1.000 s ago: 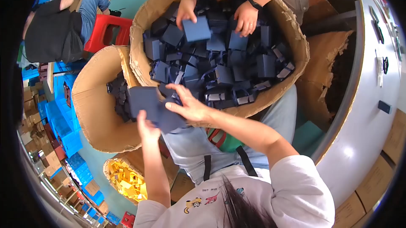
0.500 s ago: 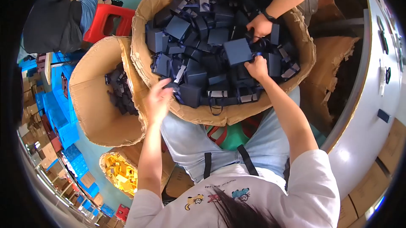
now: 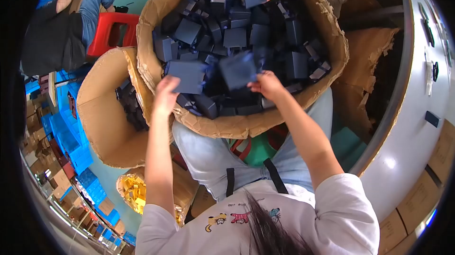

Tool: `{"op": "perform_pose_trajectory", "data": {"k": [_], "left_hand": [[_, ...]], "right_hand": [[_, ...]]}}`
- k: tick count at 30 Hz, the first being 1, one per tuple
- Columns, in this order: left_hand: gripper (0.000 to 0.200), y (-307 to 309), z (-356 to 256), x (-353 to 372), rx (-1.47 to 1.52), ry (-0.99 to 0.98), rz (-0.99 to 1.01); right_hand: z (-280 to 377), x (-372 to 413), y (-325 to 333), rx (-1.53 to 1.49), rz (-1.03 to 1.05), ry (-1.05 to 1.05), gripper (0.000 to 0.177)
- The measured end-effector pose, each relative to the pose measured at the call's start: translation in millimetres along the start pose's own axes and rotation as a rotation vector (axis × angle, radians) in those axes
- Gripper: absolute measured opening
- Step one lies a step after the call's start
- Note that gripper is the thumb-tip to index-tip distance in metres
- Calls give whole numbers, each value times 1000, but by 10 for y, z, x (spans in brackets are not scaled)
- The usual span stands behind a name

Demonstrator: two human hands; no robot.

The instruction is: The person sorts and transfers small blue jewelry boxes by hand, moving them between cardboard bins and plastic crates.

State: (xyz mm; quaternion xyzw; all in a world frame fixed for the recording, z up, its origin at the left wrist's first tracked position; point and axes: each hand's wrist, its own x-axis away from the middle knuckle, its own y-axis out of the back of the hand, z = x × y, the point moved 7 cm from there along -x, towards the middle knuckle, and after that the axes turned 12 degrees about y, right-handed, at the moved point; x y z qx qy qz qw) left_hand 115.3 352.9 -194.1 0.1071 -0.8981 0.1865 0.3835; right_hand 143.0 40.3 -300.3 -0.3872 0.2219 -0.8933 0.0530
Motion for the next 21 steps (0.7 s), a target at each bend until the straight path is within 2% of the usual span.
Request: {"op": "perform_pose_trajectory", "data": {"k": [1, 2, 3, 4, 6, 7, 8, 9, 10, 11, 12, 14, 15, 16, 17, 18, 19, 20, 21], "left_hand": [[33, 66, -6, 122, 535, 102, 170], [43, 49, -107, 279, 678, 28, 360], [47, 156, -57, 294, 725, -41, 503], [53, 47, -85, 429, 664, -63, 427], [69, -330, -75, 615, 532, -73, 496], [67, -38, 335, 368, 566, -37, 438], [62, -26, 478, 388, 482, 1, 362], [61, -186, 421, 455, 425, -45, 395], [60, -349, 339, 563, 368, -89, 424], [58, -314, 290, 607, 381, -95, 381], [58, -292, 224, 698, 439, -131, 367], [57, -21, 199, 865, 489, -217, 377], [55, 373, 262, 946, 583, -231, 361], [55, 468, 38, 1235, 620, -280, 210], [55, 486, -249, 1548, 620, -368, 268], [57, 751, -422, 1828, 698, -482, 400], [57, 788, -679, 2233, 359, -692, 329], [59, 1150, -751, 2548, 488, -746, 401], [63, 1526, -818, 2788, 523, -792, 181]], "right_hand": [[-20, -68, 52, -205, 128, -90, 18], [112, 65, -110, -242, 84, -137, 15], [171, 109, -242, -147, 66, -110, 15], [197, 135, -359, -54, 43, -78, 14], [48, 194, -626, -25, 48, -85, 13], [12, 291, -826, 36, 72, -72, 12], [58, 459, -1072, 102, 83, -14, 11], [-28, 518, -1208, 76, 122, 61, 13], [-378, 297, -1228, 155, 212, 195, 14], [-41, 545, -1441, 173, 124, 355, 17], [-224, 491, -1518, 35, 178, 194, 16], [-201, 513, -1807, 521, 280, 504, 14], [-178, 654, -2085, 311, 339, 490, 15], [-151, 800, -2366, 103, 397, 462, 20], [355, 1220, -2734, 405, 357, 903, 30], [186, 1281, -3141, 306, 342, 917, 33], [19, 1357, -3553, 231, 426, 674, 31], [-247, 1380, -4054, 535, 522, 583, 27], [-369, 1456, -4439, 357, 666, 382, 23]]}}
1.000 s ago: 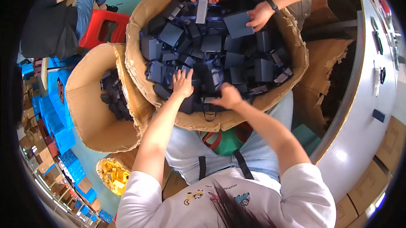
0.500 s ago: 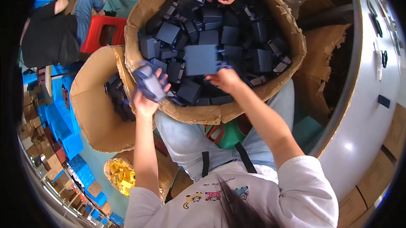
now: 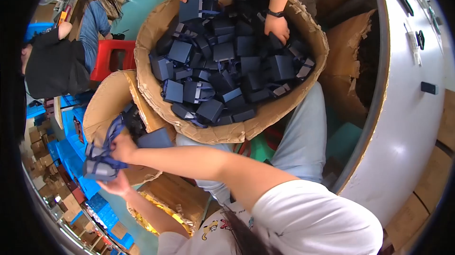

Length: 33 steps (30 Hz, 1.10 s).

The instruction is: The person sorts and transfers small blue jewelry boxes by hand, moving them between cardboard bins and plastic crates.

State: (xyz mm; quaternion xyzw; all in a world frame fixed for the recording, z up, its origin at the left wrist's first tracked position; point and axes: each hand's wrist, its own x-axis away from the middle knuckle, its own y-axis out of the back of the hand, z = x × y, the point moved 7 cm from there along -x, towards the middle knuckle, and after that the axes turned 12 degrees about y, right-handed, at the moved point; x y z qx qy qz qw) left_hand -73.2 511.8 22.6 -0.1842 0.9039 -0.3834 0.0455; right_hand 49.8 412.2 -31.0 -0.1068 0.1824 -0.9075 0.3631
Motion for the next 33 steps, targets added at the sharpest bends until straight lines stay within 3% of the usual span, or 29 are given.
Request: {"op": "perform_pose_trajectory", "data": {"k": [1, 2, 3, 5, 6, 7, 8, 9, 10, 11, 12, 13, 14, 15, 16, 17, 19, 21, 23, 24, 28, 29, 30, 31, 32, 33], "left_hand": [[58, -121, -184, 84, -157, -267, -574], [57, -17, -337, 96, -245, -242, -589], [56, 220, -550, 147, -327, -221, -606], [57, 1106, -988, 506, -901, -174, -1236], [57, 1034, -817, 562, -816, -55, -1391], [57, 1199, -728, 562, -803, -58, -1392], [57, 1301, -660, 453, -1186, -194, -1343], [57, 1280, -554, 365, -1566, -326, -1261], [57, 903, -88, 121, -1598, -302, -1139], [57, 476, 432, -176, -1541, -242, -937], [60, 118, 980, -490, -1283, -84, -695], [68, 21, 1414, -753, -1456, -31, -484], [75, -185, 1864, -980, -1682, -133, -256], [82, -443, 2240, -1231, -1772, -36, -96], [90, -351, 2635, -1475, -1858, -14, -17], [96, -247, 2909, -1708, -1964, 76, -26], [103, -57, 3165, -2169, -2190, 75, -100], [103, 115, 3190, -2535, -2309, 168, -213], [95, 274, 3219, -2733, -2277, 190, -233], [92, 328, 3227, -2764, -2281, 228, -260], [76, 53, 2990, -2449, -1917, -52, -255], [73, -176, 2865, -2281, -1765, -113, -198], [74, -190, 2806, -2104, -1428, 198, -330], [74, 65, 2906, -1949, -906, 210, -225], [75, 7, 2934, -1718, -508, 398, -285], [69, -108, 2903, -1531, -338, 494, -335]], "right_hand": [[9, -70, -222, -46, 70, -135, 31], [24, -19, -318, -312, 132, -348, 48], [-27, -124, -284, -147, 53, -190, 53], [-120, -164, -71, 115, -4, 7, 58], [-214, -143, 133, 210, -1, 134, 54], [-119, -14, 510, 253, -64, 278, 50], [-55, 134, 961, 167, -31, 209, 44], [-285, 235, 1456, 389, -123, 342, 42], [-230, 481, 2042, 627, -305, 341, 42], [-32, 731, 2566, 881, -375, 222, 44], [17, 1004, 3054, 1177, -519, 328, 47], [151, 1253, 3470, 1318, -602, 301, 56], [287, 1444, 3790, 1483, -677, 217, 65], [250, 1639, 4129, 1628, -735, -29, 80], [137, 1815, 4424, 1736, -779, -243, 88], [-24, 1953, 4699, 1658, -769, -508, 89], [-221, 2000, 4961, 1504, -695, -502, 88], [-210, 1931, 5073, 1531, -696, -528, 85], [-251, 1892, 5177, 1393, -691, -483, 79], [-212, 1866, 5213, 1354, -688, -355, 73], [102, 1560, 4930, 1201, -536, -118, 67], [59, 1508, 4885, 986, -573, -151, 67], [-9, 1474, 4811, 776, -609, -183, 67], [-126, 1408, 4650, 381, -620, -140, 64], [-135, 1326, 4435, 187, -605, -74, 61], [-204, 1291, 4282, 3, -614, -25, 57]]}}
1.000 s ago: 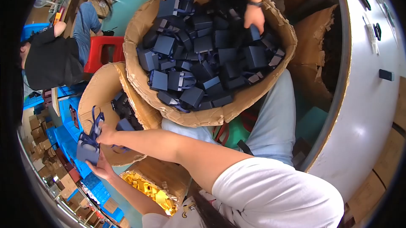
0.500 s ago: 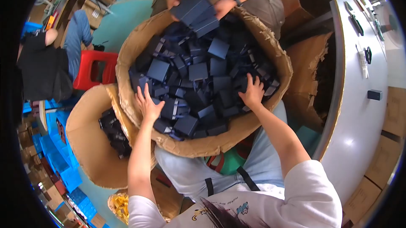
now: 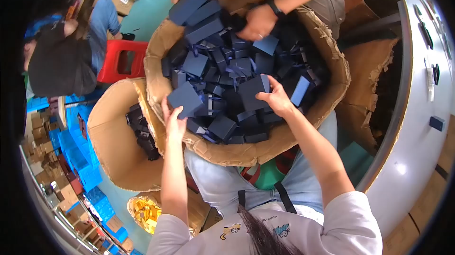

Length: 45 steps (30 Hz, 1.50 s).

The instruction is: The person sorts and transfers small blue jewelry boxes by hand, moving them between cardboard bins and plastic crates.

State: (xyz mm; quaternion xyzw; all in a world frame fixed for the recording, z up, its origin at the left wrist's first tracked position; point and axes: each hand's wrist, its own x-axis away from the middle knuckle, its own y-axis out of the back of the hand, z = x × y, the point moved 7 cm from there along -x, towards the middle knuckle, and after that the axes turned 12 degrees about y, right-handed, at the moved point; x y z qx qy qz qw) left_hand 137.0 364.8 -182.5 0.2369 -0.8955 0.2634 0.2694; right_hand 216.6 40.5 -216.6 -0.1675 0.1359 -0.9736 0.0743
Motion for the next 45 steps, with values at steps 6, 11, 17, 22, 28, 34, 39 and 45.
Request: {"op": "perform_pose_trajectory", "data": {"k": [6, 11, 17, 22, 28, 34, 39, 45], "left_hand": [[38, 164, 533, 607, 58, 358, -116], [55, -151, 637, 1236, 1036, 511, 428], [68, -152, 345, 1622, 947, 180, 697], [57, 975, -74, 1689, 1086, -42, 315], [54, 2340, -48, 2005, 1412, -375, -189], [59, 2295, 181, 2241, 1162, -335, -300], [39, 1257, 191, 1897, 14, -132, -210], [45, 227, 405, 501, -1592, -537, -159]], "right_hand": [[196, 366, -455, -614, -110, -248, 35], [402, 666, -704, -803, -155, -345, 42], [647, 866, -1174, -565, 41, -201, 35], [914, 1052, -2096, -590, 271, -244, 34], [1420, 1461, -3987, -636, 877, -159, 51], [304, 217, -3646, 489, 493, 318, 65], [-1194, -231, -2090, 1351, 429, 49, 87], [-2184, -108, -1464, 1061, 353, -277, 86]]}}
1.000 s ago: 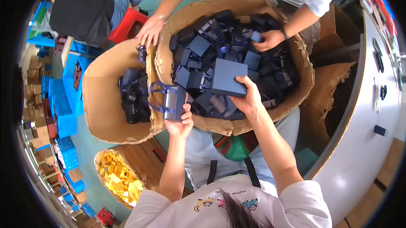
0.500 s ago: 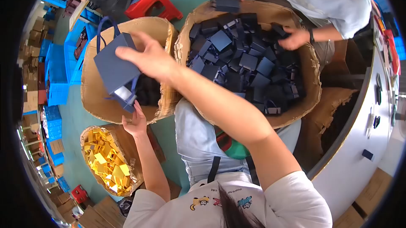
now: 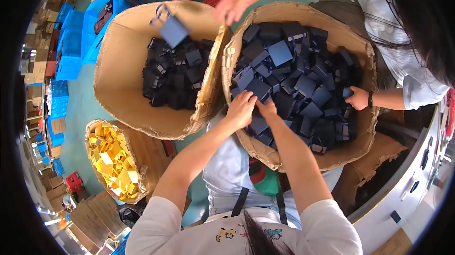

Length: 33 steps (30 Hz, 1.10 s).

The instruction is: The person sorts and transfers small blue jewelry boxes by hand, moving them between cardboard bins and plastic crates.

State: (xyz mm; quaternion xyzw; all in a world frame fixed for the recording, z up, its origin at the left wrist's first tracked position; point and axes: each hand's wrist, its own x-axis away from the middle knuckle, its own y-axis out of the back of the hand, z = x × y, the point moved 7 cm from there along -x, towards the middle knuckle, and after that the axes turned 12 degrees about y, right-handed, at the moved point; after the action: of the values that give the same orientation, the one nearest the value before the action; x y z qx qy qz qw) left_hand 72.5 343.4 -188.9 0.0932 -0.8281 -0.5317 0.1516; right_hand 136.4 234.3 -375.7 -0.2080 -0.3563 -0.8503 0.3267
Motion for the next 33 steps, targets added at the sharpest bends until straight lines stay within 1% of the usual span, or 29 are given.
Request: {"op": "perform_pose_trajectory", "data": {"k": [1, 2, 3, 4, 5, 6, 7, 8, 9, 11, 12, 13, 15, 16, 17, 18, 19, 20, 22, 23, 26, 27, 28, 29, 30, 31, 32, 33], "left_hand": [[40, -277, 54, -162, -228, 66, 187], [35, -489, 112, -258, -323, 146, 369], [33, -631, 155, -323, -483, 203, 437], [35, -661, 165, -352, -619, 201, 487], [34, -745, 241, -356, -699, 173, 538], [31, -766, 282, -360, -732, 132, 673], [28, -811, 337, -334, -788, 110, 664], [28, -855, 381, -294, -811, 95, 659], [28, -887, 394, -227, -831, 69, 612], [34, -917, 433, -160, -877, 60, 639], [35, -960, 457, -156, -891, 59, 655], [39, -992, 459, -150, -912, 51, 670], [39, -1029, 461, -163, -964, 52, 668], [40, -1057, 480, -171, -996, 38, 665], [41, -1089, 503, -175, -999, 37, 658], [42, -1120, 529, -169, -1002, 36, 653], [42, -973, 424, -132, -1006, -21, 644], [42, -938, 397, -81, -1015, -27, 653], [43, -858, 321, -85, -978, -73, 581], [43, -805, 267, -82, -1013, -157, 518], [43, -762, 258, -146, -1059, -220, 535], [42, -753, 257, -198, -1053, -266, 418], [39, -668, 234, -293, -918, -210, 404], [36, -542, 192, -409, -782, -152, 389], [32, -363, 167, -552, -634, -101, 301], [35, -212, 205, -731, -489, 65, 316], [42, -95, 233, -859, -407, 66, 239], [55, 39, 221, -898, -403, -3, 135]], "right_hand": [[-140, -67, -124, -8, 30, -49, 73], [-156, -12, -244, -270, -39, -53, 66], [-194, -35, -270, -208, -56, -82, 62], [15, 82, -95, -138, -118, -111, 57], [-103, 60, -152, -516, -126, -183, 49], [91, 248, 65, -807, -221, -269, 37], [45, 193, 222, -938, -193, -260, 28], [-11, 196, 438, -1021, -224, -249, 25], [-44, 241, 642, -1182, -238, -241, 22], [-194, 333, 1044, -1483, -212, -154, 19], [-288, 409, 1231, -1519, -256, -171, 19], [-304, 521, 1469, -1245, -274, -82, 22], [-464, 635, 1685, -708, -273, -7, 27], [-519, 694, 1671, -662, -285, 3, 33], [-434, 699, 1667, -362, -182, 185, 39], [-348, 760, 1690, 32, -237, 370, 47], [-235, 784, 1587, 109, -168, 540, 51], [-189, 762, 1436, 123, -22, 582, 50], [-28, 731, 1190, 223, 107, 704, 50], [33, 666, 1083, 287, 150, 659, 51], [325, 469, 954, 401, 170, 657, 51], [405, 385, 916, 473, 207, 670, 51], [506, 316, 892, 546, 247, 683, 51], [529, 204, 826, 580, 304, 664, 61], [573, 101, 799, 575, 306, 661, 61], [634, 30, 752, 555, 327, 690, 67], [719, 11, 698, 536, 351, 721, 74], [769, -7, 642, 613, 384, 713, 85]]}}
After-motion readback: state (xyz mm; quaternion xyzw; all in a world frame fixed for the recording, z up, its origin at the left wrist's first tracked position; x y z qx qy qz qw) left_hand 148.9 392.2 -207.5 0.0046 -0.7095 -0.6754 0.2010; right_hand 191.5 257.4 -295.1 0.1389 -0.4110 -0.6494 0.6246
